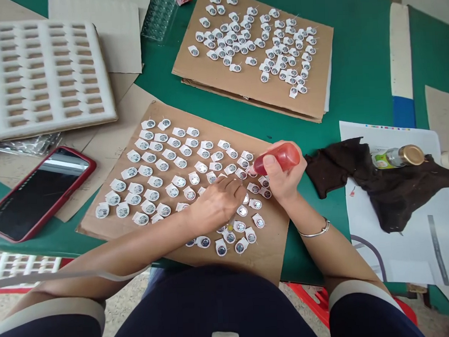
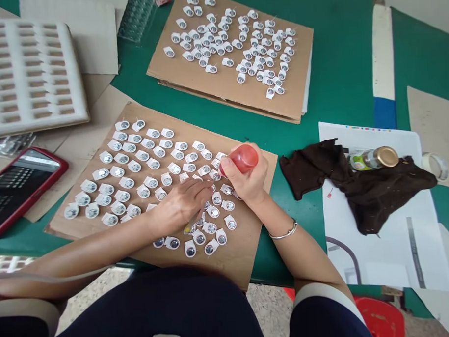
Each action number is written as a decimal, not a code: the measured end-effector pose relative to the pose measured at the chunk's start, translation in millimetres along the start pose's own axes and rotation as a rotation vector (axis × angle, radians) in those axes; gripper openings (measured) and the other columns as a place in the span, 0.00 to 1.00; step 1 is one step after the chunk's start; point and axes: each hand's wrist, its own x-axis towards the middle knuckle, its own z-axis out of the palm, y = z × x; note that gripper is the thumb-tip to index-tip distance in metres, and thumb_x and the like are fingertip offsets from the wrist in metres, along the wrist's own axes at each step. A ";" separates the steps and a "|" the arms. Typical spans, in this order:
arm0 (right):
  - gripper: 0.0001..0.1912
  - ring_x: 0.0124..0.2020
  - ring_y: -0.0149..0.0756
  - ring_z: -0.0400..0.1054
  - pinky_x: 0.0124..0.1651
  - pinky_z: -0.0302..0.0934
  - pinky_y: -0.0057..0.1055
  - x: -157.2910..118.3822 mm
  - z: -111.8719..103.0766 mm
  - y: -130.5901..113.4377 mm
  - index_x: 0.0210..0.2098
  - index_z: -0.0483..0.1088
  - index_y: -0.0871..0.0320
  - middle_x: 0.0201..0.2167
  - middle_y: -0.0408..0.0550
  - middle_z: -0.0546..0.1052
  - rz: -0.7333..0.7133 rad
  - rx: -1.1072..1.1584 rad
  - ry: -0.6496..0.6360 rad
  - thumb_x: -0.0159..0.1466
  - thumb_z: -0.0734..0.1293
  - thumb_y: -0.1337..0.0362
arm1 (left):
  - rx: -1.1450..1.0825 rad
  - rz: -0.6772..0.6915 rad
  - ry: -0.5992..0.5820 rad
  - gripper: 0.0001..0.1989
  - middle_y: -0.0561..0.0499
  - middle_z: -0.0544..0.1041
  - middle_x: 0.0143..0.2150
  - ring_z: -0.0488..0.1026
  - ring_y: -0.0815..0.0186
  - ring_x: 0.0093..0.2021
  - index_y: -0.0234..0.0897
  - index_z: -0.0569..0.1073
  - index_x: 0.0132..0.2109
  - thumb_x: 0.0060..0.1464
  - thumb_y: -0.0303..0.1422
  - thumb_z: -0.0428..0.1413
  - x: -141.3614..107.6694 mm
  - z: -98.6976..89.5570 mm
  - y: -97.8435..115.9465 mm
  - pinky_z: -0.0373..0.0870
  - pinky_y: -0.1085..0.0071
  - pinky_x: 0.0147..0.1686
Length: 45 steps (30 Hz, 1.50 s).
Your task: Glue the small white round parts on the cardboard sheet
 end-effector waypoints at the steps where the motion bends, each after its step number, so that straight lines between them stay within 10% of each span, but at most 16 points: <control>1: 0.10 0.28 0.33 0.68 0.34 0.65 0.36 -0.9 0.2 0.6 0.30 0.68 0.53 0.27 0.44 0.72 -0.020 -0.022 -0.013 0.53 0.69 0.55 | 0.021 0.004 0.011 0.10 0.40 0.73 0.34 0.71 0.59 0.38 0.28 0.69 0.35 0.53 0.18 0.44 -0.5 1.1 1.1 0.71 0.63 0.35; 45: 0.07 0.27 0.34 0.68 0.32 0.65 0.37 -0.2 2.4 4.4 0.29 0.67 0.56 0.25 0.45 0.73 -0.153 -0.212 -0.100 0.55 0.68 0.59 | 0.081 0.011 0.026 0.10 0.38 0.74 0.35 0.72 0.56 0.39 0.25 0.70 0.38 0.54 0.18 0.45 -4.1 3.5 6.9 0.71 0.62 0.35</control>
